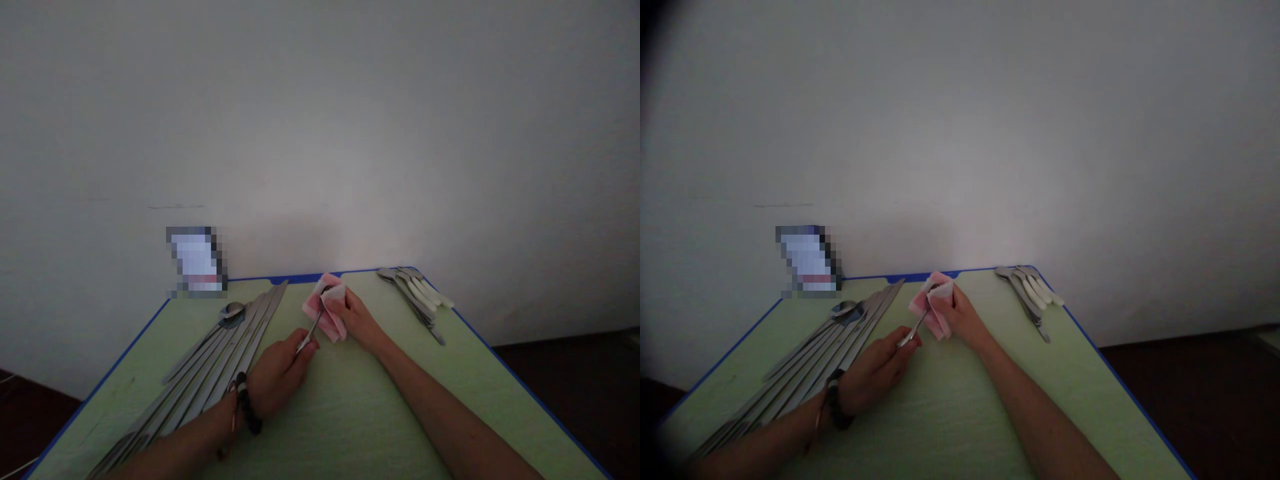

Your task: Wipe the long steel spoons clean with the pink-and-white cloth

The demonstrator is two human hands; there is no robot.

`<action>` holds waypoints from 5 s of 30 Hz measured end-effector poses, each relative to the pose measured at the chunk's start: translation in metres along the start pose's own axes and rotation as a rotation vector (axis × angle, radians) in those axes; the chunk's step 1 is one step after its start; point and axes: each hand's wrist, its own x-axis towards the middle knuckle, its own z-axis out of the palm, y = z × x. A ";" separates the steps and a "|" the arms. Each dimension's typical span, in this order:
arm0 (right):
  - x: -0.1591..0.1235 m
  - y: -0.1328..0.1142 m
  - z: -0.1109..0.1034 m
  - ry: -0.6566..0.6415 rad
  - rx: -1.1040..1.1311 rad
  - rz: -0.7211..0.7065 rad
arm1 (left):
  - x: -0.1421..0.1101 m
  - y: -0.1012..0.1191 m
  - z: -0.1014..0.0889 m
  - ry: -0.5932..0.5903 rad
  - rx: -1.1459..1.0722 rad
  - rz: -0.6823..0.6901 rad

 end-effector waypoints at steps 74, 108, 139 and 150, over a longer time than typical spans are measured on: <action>-0.014 -0.003 0.028 0.136 0.016 0.113 | -0.006 0.000 0.001 0.065 -0.024 0.003; -0.005 0.001 0.005 0.093 -0.347 -0.074 | -0.009 0.000 0.002 0.036 0.074 -0.017; -0.005 -0.001 0.005 0.084 -0.339 -0.088 | -0.008 0.005 -0.001 0.013 0.121 -0.013; -0.004 -0.001 0.006 0.096 -0.338 -0.069 | -0.008 0.004 0.000 0.019 0.120 -0.025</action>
